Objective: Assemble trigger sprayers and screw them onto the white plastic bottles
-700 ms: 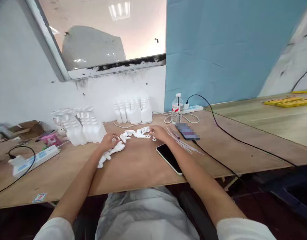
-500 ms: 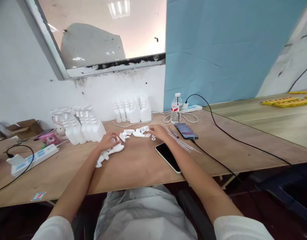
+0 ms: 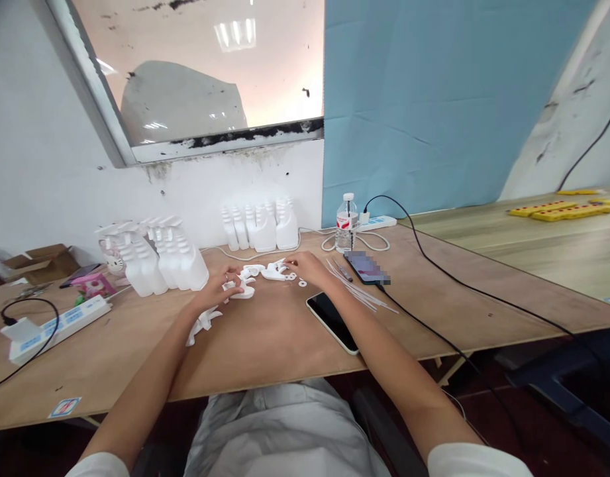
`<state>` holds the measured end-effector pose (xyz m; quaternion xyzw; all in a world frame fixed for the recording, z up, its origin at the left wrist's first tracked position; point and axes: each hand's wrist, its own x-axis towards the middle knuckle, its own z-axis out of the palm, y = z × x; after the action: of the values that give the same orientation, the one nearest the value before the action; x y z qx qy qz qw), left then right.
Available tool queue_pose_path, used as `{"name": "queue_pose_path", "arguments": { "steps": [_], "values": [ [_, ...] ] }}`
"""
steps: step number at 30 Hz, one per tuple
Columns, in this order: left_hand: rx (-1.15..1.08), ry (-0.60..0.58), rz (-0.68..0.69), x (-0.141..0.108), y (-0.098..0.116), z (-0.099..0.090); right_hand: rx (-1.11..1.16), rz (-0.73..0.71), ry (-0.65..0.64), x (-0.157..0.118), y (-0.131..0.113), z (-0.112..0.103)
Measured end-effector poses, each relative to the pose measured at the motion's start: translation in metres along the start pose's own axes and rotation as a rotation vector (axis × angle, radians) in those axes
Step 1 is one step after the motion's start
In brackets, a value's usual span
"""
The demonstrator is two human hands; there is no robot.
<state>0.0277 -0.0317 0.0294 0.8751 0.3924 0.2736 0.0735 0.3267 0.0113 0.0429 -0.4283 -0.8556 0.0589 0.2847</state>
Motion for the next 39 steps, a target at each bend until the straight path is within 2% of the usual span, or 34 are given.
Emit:
{"name": "queue_pose_path", "arguments": {
  "steps": [3, 6, 13, 17, 22, 24, 26, 29, 32, 34, 36, 39],
  "values": [
    [-0.015, -0.006, 0.019, 0.005, 0.02, 0.012, 0.036, -0.091, 0.025, -0.001, -0.018, 0.006],
    [0.005, -0.038, -0.008, 0.006, 0.032, 0.024, 0.059, -0.178, 0.03, -0.003, -0.031, 0.02],
    [0.04, -0.028, -0.178, 0.003, 0.029, 0.041, 0.059, -0.286, 0.054, -0.01, -0.039, 0.047],
    [0.035, -0.011, -0.222, 0.003, 0.026, 0.046, 0.021, -0.341, 0.059, -0.01, -0.044, 0.05],
    [0.051, -0.021, -0.223, 0.003, 0.03, 0.045, -0.027, -0.415, -0.065, -0.009, -0.052, 0.036],
    [0.059, -0.029, -0.213, 0.002, 0.032, 0.043, -0.059, -0.342, -0.072, -0.015, -0.051, 0.025],
    [0.063, -0.039, -0.194, 0.002, 0.034, 0.04, -0.104, -0.192, -0.04, -0.031, -0.046, 0.014],
    [0.073, -0.044, -0.174, 0.002, 0.036, 0.039, -0.178, 0.069, -0.024, -0.071, -0.03, 0.001],
    [0.091, -0.042, -0.169, 0.003, 0.035, 0.039, -0.213, 0.244, -0.067, -0.113, -0.016, -0.004],
    [0.102, -0.041, -0.159, 0.003, 0.033, 0.04, -0.213, 0.304, -0.069, -0.13, -0.013, -0.003],
    [0.111, -0.041, -0.14, 0.003, 0.031, 0.041, -0.198, 0.326, -0.054, -0.139, -0.02, -0.002],
    [0.127, -0.042, -0.107, 0.003, 0.029, 0.042, -0.122, 0.242, -0.076, -0.153, -0.054, -0.001]
  ]
}}
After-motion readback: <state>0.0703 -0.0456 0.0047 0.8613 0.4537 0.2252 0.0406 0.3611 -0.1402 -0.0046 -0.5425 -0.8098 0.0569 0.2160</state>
